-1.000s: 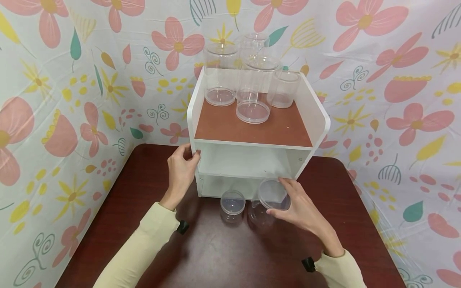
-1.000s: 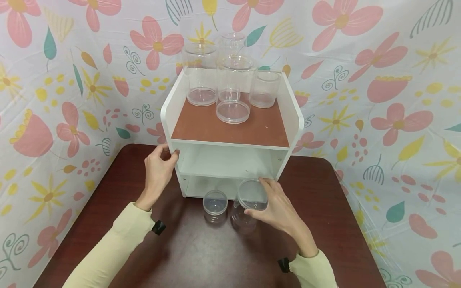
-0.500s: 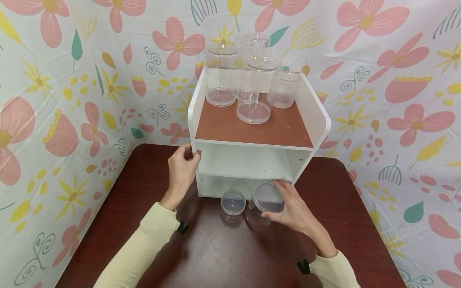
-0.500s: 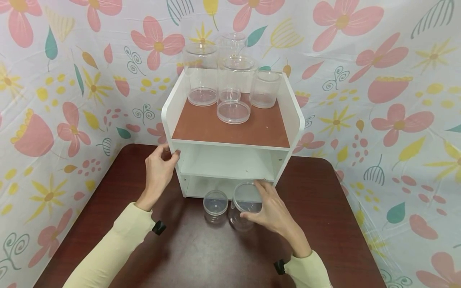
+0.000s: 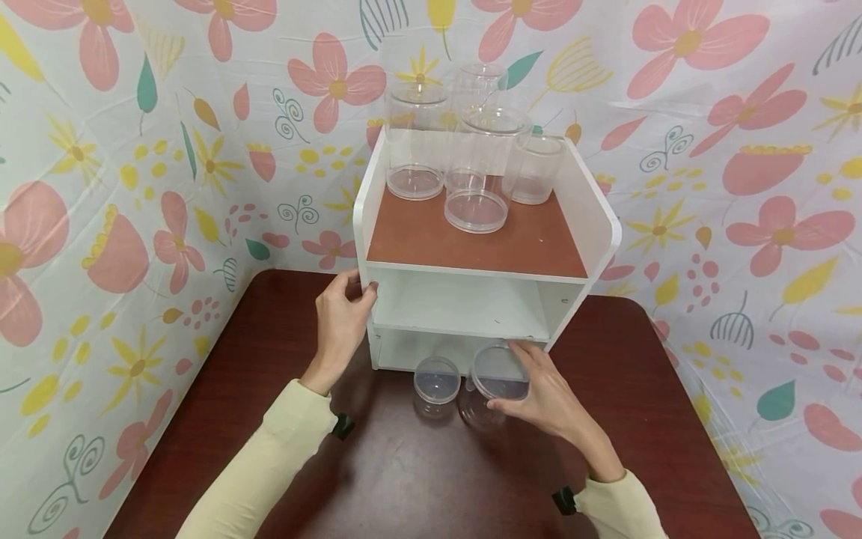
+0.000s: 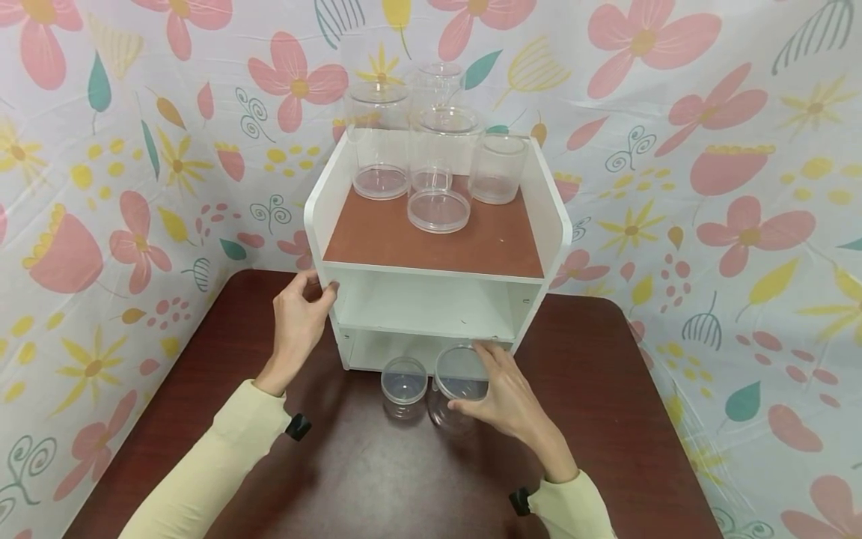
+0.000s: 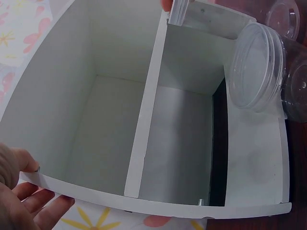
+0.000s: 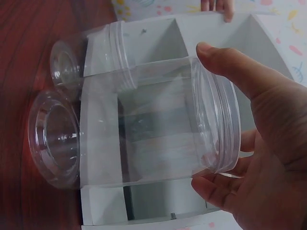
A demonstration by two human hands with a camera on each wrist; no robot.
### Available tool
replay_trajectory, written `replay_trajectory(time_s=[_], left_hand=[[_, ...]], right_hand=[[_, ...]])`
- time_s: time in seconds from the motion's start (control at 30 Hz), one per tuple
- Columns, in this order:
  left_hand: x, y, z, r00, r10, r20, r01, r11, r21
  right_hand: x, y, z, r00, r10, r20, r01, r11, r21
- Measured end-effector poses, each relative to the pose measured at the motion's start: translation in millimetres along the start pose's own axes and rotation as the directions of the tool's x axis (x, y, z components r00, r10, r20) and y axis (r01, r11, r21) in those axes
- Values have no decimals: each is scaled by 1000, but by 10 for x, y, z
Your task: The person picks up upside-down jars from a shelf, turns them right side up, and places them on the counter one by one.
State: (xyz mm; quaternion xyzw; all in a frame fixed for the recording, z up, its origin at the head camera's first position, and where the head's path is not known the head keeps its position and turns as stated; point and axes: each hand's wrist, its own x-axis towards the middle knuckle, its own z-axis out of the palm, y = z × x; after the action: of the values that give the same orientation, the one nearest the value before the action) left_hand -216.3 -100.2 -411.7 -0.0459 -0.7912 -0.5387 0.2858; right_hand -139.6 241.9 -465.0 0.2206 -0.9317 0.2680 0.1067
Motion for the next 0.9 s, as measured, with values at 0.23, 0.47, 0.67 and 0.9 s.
replay_trajectory(time_s=[0.23,0.47,0.67,0.9], left_hand=[[-5,-1,-5,1000,-1,1,1,1000,-8],[-7,10,-8,1000,-12,9,12,1000,-1],[-7,9,-10,1000,-9,8,9,1000,-3],[-2,1,-4,1000,-7,6,7,1000,-19]], right_hand=[[13,15,47,1000,14,16,-14,1000,5],[27,24,82,999,29,30,-29,999,19],[28,16,96,999,30,33,-31,999,31],[16,12,100,999,34,41,-36,998,44]])
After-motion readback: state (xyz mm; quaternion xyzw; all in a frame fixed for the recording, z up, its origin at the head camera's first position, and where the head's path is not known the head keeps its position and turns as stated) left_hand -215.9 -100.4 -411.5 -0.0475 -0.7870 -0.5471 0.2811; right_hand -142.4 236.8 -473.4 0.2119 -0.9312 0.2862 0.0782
